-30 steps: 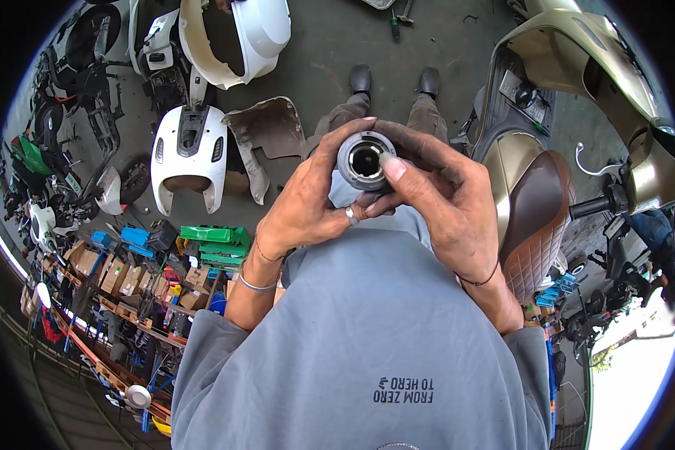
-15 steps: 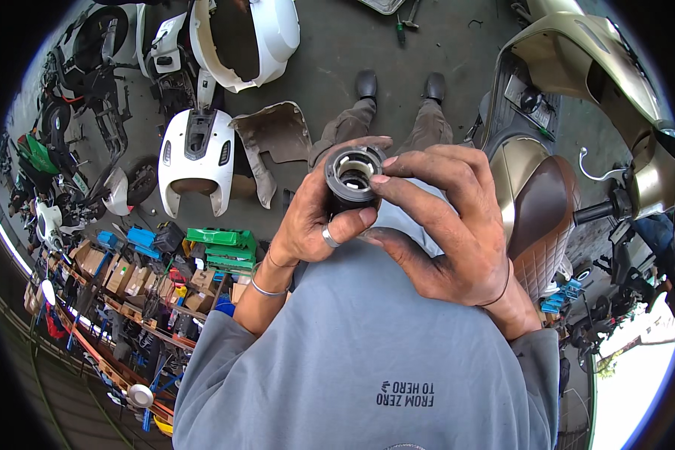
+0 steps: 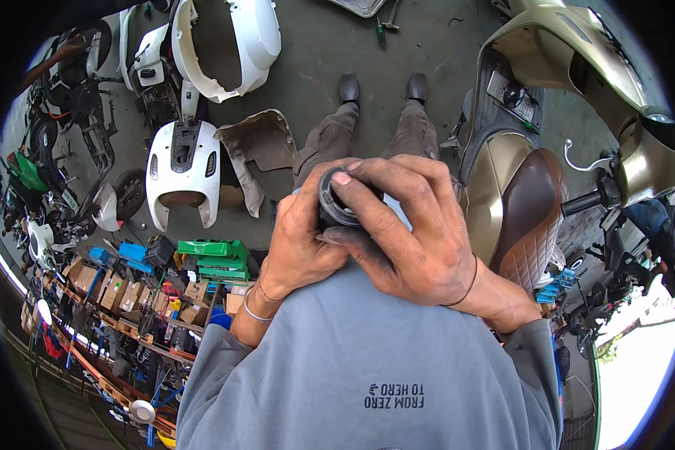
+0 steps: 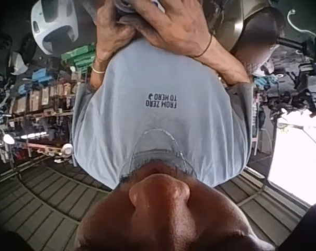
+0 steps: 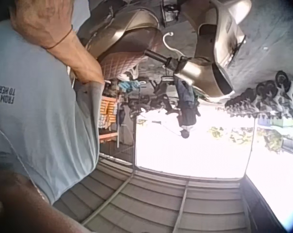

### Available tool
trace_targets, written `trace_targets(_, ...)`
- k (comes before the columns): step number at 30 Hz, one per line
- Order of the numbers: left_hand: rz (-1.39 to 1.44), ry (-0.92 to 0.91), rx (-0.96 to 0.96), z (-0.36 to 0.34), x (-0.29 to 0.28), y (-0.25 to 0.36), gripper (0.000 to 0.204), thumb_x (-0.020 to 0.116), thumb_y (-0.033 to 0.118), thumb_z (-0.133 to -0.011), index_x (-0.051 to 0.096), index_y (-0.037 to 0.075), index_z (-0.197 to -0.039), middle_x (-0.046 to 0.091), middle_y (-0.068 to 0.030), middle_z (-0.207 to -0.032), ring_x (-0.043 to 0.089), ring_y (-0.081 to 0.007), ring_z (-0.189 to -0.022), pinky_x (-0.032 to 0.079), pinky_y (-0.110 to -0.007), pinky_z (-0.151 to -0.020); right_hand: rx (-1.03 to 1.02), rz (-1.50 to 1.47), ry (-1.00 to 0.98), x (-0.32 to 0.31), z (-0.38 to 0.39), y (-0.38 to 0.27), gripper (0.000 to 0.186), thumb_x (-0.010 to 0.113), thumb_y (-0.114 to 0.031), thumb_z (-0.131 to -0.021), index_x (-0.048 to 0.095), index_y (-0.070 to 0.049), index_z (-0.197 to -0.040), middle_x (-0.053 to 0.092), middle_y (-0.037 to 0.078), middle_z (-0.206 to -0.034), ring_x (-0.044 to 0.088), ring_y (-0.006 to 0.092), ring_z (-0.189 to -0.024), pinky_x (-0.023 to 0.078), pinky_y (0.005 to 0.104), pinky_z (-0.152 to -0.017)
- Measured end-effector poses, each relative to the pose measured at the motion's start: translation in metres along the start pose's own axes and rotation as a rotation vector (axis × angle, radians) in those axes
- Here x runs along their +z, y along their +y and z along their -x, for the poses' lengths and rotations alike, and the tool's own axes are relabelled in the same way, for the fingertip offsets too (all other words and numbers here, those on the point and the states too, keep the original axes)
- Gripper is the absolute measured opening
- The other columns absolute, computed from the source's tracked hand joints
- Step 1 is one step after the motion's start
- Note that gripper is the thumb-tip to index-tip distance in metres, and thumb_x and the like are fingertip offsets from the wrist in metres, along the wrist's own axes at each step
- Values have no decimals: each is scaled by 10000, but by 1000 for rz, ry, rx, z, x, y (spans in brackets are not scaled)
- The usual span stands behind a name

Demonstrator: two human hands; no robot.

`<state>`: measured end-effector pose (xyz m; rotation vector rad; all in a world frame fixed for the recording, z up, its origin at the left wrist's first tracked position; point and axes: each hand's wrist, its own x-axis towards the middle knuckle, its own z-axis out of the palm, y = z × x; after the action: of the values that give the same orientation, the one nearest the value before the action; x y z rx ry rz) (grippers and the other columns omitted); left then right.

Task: The person assembles a handlebar grip assembly by hand and using tools. They insert internal components into the metal grip housing, use a screwdriver to pry or position internal parts, use pliers to pull a component into place, and then slide a black rubber grip over the housing.

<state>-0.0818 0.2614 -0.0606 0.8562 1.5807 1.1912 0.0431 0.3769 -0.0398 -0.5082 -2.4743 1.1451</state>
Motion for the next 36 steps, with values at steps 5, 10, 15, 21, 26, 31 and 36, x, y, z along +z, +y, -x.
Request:
trace_targets(5, -68, 114, -174, 7, 3, 5, 486, 743, 131, -761, 562, -4, -1192, 669, -136, -1086, 682, -250, -964, 539, -341, -836, 44, 119, 20, 5, -2, -11, 540, 727, -171, -610, 636, 35, -1101, 596, 141, -1112, 559, 286, -938, 460, 378, -740)
trace_targets(10, -121, 153, -147, 1, 7, 1, 467, 737, 156, -776, 566, -3, -1182, 674, -141, -1069, 684, -246, -947, 529, -347, -842, 129, 117, -57, 3, -9, -15, 500, 715, -170, -679, 603, 62, -1107, 572, 161, -1078, 541, 300, -913, 469, 393, -752)
trace_targets(15, -171, 160, -178, -1, 9, -1, 459, 735, 145, -781, 562, -9, -1178, 675, -155, -1050, 689, -255, -930, 535, -351, -823, 217, -49, -64, 0, -11, -11, 408, 721, -170, -757, 592, 49, -1077, 561, 154, -1061, 527, 304, -904, 476, 393, -766)
trace_targets(21, -208, 127, -173, -5, 10, -2, 490, 743, 138, -769, 548, -7, -1196, 682, -170, -1031, 698, -279, -936, 546, -351, -799, 247, -101, -54, 1, -11, -3, 342, 736, -123, -762, 607, 1, -1054, 562, 120, -977, 540, 281, -829, 477, 368, -690)
trace_targets(26, -199, 143, -140, -7, 11, -6, 474, 733, 102, -762, 546, -5, -1185, 695, -173, -989, 709, -273, -897, 557, -344, -767, 204, -110, -23, 4, -14, 2, 326, 748, -112, -753, 616, -2, -1030, 550, 108, -912, 546, 276, -789, 478, 371, -656)
trace_targets(31, -188, 142, -169, -9, 15, -18, 451, 715, 69, -762, 546, 6, -1175, 695, -178, -930, 717, -283, -851, 560, -343, -726, 174, -96, -47, 7, -14, 10, 331, 737, -89, -757, 609, 18, -1043, 551, 120, -879, 570, 279, -803, 492, 368, -680)
trace_targets(36, -200, 177, -76, -35, 4, -23, 427, 722, 56, -739, 563, 16, -1133, 688, -174, -933, 703, -323, -834, 553, -367, -714, 181, -54, -53, 4, -29, 15, 346, 738, -100, -775, 621, 9, -1082, 575, 125, -905, 580, 296, -825, 502, 384, -712)
